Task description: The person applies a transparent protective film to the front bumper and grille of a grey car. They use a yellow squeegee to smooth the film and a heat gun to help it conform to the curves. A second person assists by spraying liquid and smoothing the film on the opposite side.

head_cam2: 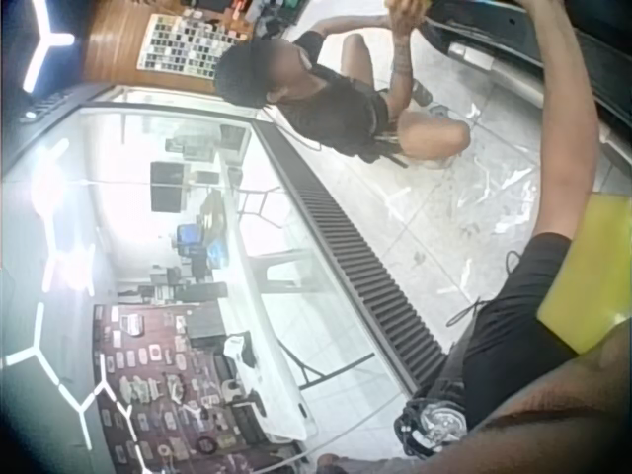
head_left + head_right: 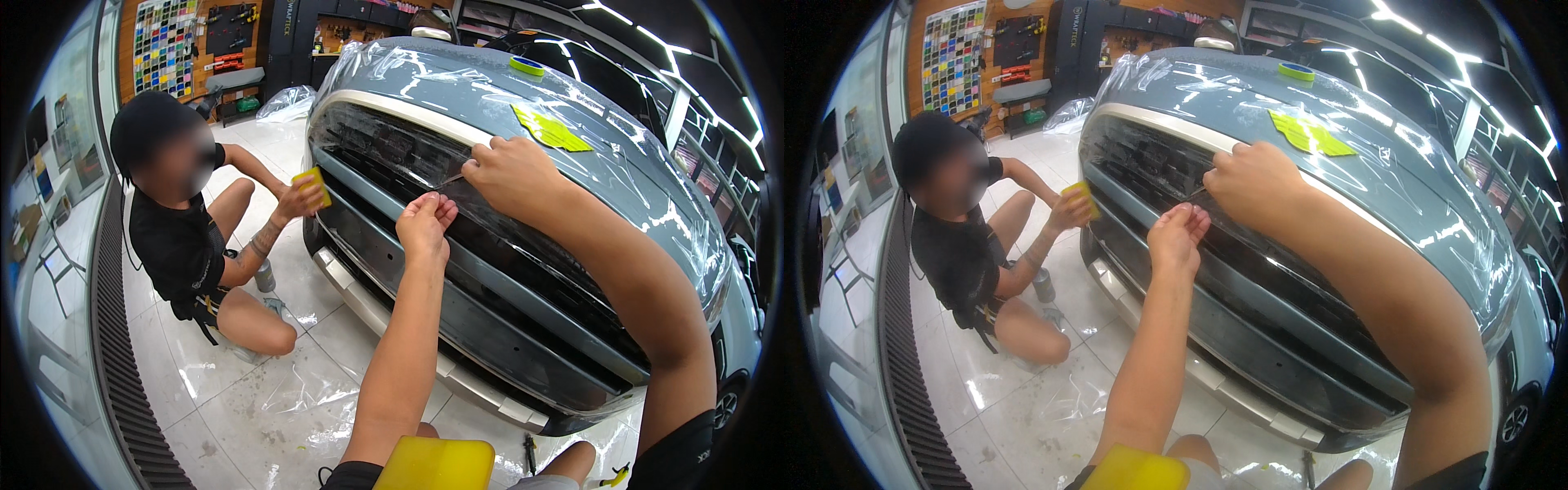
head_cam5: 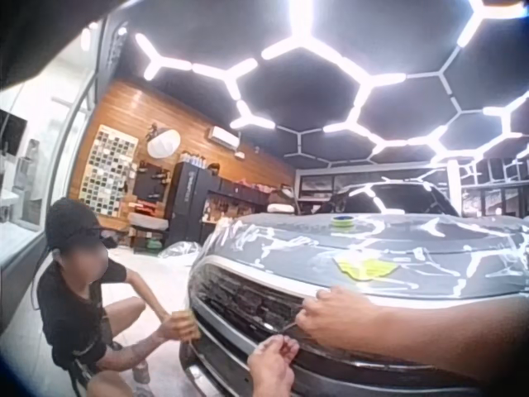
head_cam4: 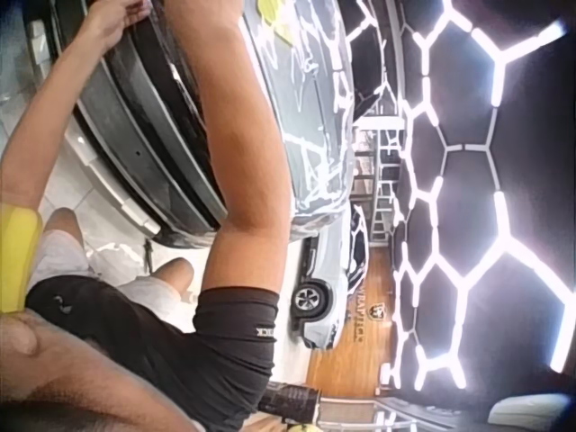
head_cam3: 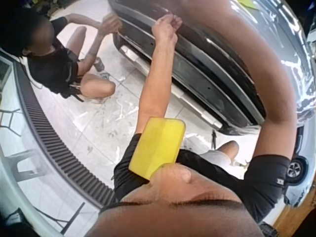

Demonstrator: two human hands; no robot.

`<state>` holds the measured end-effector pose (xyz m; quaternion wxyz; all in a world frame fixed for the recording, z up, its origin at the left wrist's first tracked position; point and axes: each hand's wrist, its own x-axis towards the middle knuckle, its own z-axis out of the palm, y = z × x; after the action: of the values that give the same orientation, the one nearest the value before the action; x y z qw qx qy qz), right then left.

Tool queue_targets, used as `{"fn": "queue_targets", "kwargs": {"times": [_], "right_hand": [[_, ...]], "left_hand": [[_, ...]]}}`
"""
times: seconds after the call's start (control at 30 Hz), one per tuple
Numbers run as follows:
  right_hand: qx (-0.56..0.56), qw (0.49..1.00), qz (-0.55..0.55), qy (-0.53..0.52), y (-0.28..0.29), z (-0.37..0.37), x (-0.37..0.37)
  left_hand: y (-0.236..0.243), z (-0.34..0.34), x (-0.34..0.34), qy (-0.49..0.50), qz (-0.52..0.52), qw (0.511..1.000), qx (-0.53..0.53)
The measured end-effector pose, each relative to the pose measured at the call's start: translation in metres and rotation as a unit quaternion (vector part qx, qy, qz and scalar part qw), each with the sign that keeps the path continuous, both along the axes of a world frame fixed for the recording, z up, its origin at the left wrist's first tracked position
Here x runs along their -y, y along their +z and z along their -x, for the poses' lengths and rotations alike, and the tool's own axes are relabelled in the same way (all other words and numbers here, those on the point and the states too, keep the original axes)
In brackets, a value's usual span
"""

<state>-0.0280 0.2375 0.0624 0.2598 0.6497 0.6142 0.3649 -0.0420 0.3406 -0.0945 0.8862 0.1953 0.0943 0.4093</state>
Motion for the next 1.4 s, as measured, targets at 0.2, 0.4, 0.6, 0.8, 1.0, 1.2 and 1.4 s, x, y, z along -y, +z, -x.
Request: {"fn": "queue_targets", "kwargs": {"times": [0.2,0.4,0.6,0.8,1.0,1.2,1.4], "right_hand": [[-0.056,0.997,-0.033,-0.034,-0.009,0.003,0.018],[-0.1,0.992,-0.06,-0.051,-0.019,0.005,0.039],[-0.116,0.987,-0.069,-0.088,-0.029,0.004,0.061],[-0.13,0.984,-0.092,-0.082,-0.035,0.005,0.078],[-0.134,0.983,-0.109,-0.067,-0.04,0.003,0.097],[-0.144,0.98,-0.114,-0.081,-0.042,0.006,0.116],[-0.148,0.977,-0.127,-0.083,-0.044,0.008,0.132]], "left_hand": [[0.0,0.003,0.001,0.009,-0.005,1.0,-0.004],[0.0,0.005,0.004,0.011,-0.006,1.0,-0.008],[-0.002,0.012,0.007,0.019,-0.013,1.0,0.001],[-0.006,0.02,0.01,0.026,-0.016,0.999,0.022],[-0.009,0.029,0.014,0.04,-0.021,0.998,0.039],[-0.018,0.035,0.014,0.049,-0.027,0.996,0.076],[-0.022,0.044,0.017,0.044,-0.028,0.994,0.093]]}}
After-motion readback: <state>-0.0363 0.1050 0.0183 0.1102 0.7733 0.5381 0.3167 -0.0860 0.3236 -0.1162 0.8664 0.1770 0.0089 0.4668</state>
